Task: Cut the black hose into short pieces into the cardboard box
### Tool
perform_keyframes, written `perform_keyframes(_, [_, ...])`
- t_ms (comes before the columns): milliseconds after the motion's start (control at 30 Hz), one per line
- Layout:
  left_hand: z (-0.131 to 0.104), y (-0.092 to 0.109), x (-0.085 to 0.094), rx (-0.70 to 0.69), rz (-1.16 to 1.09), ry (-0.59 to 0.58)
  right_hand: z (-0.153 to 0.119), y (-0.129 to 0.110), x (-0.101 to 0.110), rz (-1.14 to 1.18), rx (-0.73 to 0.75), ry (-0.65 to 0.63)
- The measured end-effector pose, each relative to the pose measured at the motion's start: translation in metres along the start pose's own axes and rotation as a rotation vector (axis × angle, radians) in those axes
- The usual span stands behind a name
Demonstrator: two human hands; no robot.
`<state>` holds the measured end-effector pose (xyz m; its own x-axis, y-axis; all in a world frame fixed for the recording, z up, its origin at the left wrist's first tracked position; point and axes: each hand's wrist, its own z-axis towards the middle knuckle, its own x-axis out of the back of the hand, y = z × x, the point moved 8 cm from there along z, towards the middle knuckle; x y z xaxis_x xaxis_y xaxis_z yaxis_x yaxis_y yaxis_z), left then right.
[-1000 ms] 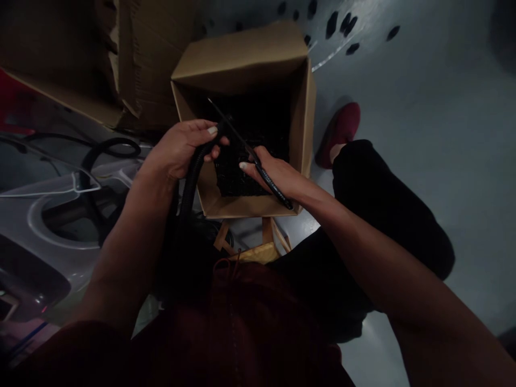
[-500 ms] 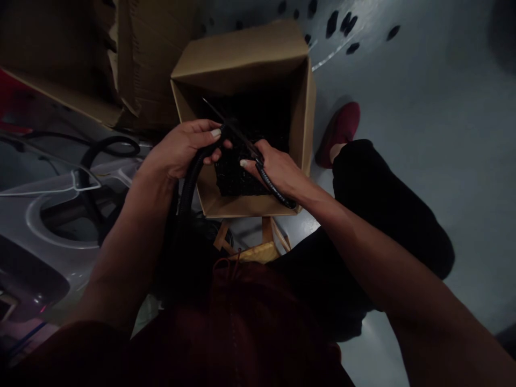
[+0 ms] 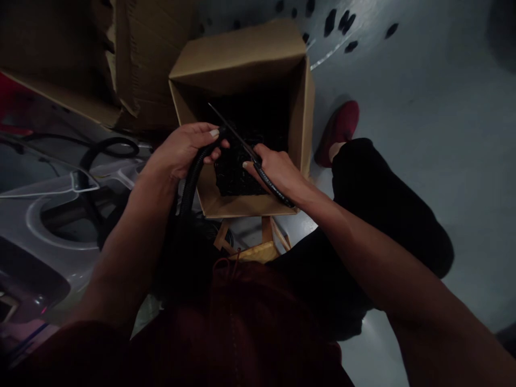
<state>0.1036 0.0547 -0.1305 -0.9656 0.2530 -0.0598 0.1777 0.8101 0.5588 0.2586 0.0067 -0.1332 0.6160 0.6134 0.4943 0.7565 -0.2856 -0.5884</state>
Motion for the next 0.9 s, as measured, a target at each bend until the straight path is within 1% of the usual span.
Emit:
perform_keyframes(200, [0.005, -0.008, -0.001, 0.017, 0.008, 0.003, 0.000, 0.001, -0.002, -0.034, 0.042, 0.006])
perform_keyframes(433, [0.007, -0.014, -0.005, 0.035, -0.001, -0.007, 0.004, 0.002, -0.007, -0.083, 0.022, -0.070])
perform_keyframes(533, [0.004, -0.014, -0.007, 0.037, 0.000, -0.013, 0.005, 0.002, -0.005, -0.078, 0.010, -0.069])
perform_keyframes(633, [0.001, -0.013, -0.011, 0.048, -0.001, -0.053, 0.007, 0.006, -0.005, -0.012, -0.012, -0.080])
perform_keyframes(800, [-0.006, -0.015, -0.023, 0.063, 0.043, -0.200, 0.013, 0.017, -0.007, 0.144, -0.017, -0.089])
perform_keyframes(900, [-0.007, -0.014, -0.023, 0.048, 0.046, -0.199, 0.017, 0.023, -0.008, 0.266, -0.043, -0.074])
